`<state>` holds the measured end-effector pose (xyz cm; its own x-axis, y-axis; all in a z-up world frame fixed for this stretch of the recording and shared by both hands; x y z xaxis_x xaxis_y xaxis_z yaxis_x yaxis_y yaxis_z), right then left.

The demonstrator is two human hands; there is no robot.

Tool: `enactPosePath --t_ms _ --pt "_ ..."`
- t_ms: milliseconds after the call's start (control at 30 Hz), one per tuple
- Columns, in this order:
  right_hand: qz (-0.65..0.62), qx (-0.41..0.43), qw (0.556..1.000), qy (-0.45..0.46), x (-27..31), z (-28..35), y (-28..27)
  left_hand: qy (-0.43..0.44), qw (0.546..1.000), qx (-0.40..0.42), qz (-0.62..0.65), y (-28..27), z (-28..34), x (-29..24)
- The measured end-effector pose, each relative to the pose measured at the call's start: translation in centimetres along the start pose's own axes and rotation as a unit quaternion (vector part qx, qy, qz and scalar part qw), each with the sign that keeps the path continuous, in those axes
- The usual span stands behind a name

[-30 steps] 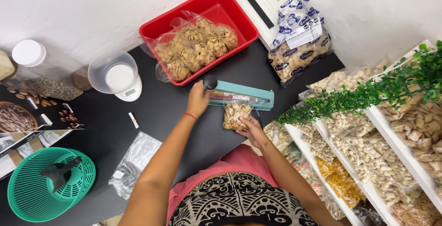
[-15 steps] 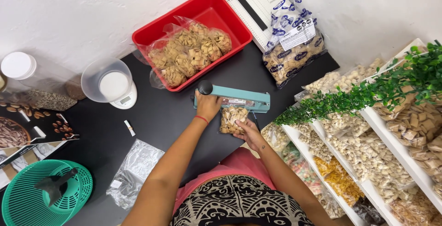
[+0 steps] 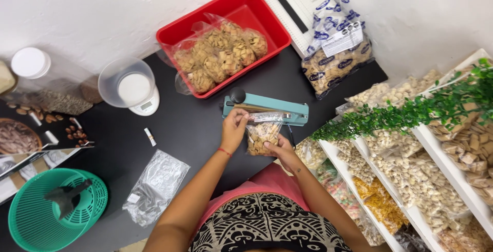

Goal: Packaging snacks from a large container into small plastic bags and sealing them using a heat sealer

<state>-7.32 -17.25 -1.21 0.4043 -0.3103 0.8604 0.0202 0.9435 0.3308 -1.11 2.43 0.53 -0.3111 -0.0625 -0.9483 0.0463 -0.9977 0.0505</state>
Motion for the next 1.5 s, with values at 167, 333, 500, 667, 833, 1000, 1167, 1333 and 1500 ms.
enactPosePath --t_ms 167,333,500,667,833,1000,1167,1333,1500 --pt "0.029 0.062 0.996 -0.051 0.2 1.2 1.9 -0.037 0.988 -0.014 0.146 -2.9 4.8 -4.4" --pt "0.019 0.112 0.992 -0.055 1.1 2.7 6.9 -0.039 0.976 -0.035 0.213 -6.6 9.7 -6.0" --pt "0.080 0.088 0.990 0.077 -3.7 0.7 10.8 -0.074 0.961 -0.203 0.172 -13.7 14.6 0.7" --pt "0.113 0.130 0.977 0.122 -10.1 -5.5 16.8 -0.143 0.937 -0.307 0.088 -19.9 19.4 8.9" --pt "0.081 0.114 0.986 0.086 -10.0 -9.3 22.1 -0.131 0.926 -0.351 0.044 -20.8 19.5 6.7" --pt "0.167 0.135 0.977 0.016 -6.4 -7.7 19.9 -0.018 0.950 -0.303 -0.071 -18.5 13.1 -2.4" --pt "0.224 0.274 0.935 0.003 -2.5 -2.0 14.3 0.177 0.920 -0.257 -0.238 -15.7 2.4 -15.0" --pt "0.266 0.361 0.891 0.071 2.7 1.3 12.4 0.252 0.874 -0.204 -0.362 -11.3 -13.3 -21.3" --pt "0.276 0.367 0.884 0.083 3.1 -0.2 10.5 0.099 0.761 -0.026 -0.641 -9.3 -28.7 -20.8"
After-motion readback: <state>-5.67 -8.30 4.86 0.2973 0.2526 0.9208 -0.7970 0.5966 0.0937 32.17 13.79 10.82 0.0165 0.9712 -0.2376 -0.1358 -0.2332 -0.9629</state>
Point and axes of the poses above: each hand's wrist, its own z-axis away from the middle knuckle, its own y-axis out of the palm, x = y × z, the point moved 3 cm from there along -z, towards the middle knuckle, and after that the axes turned 11 degrees about -y, right-handed, at the moved point
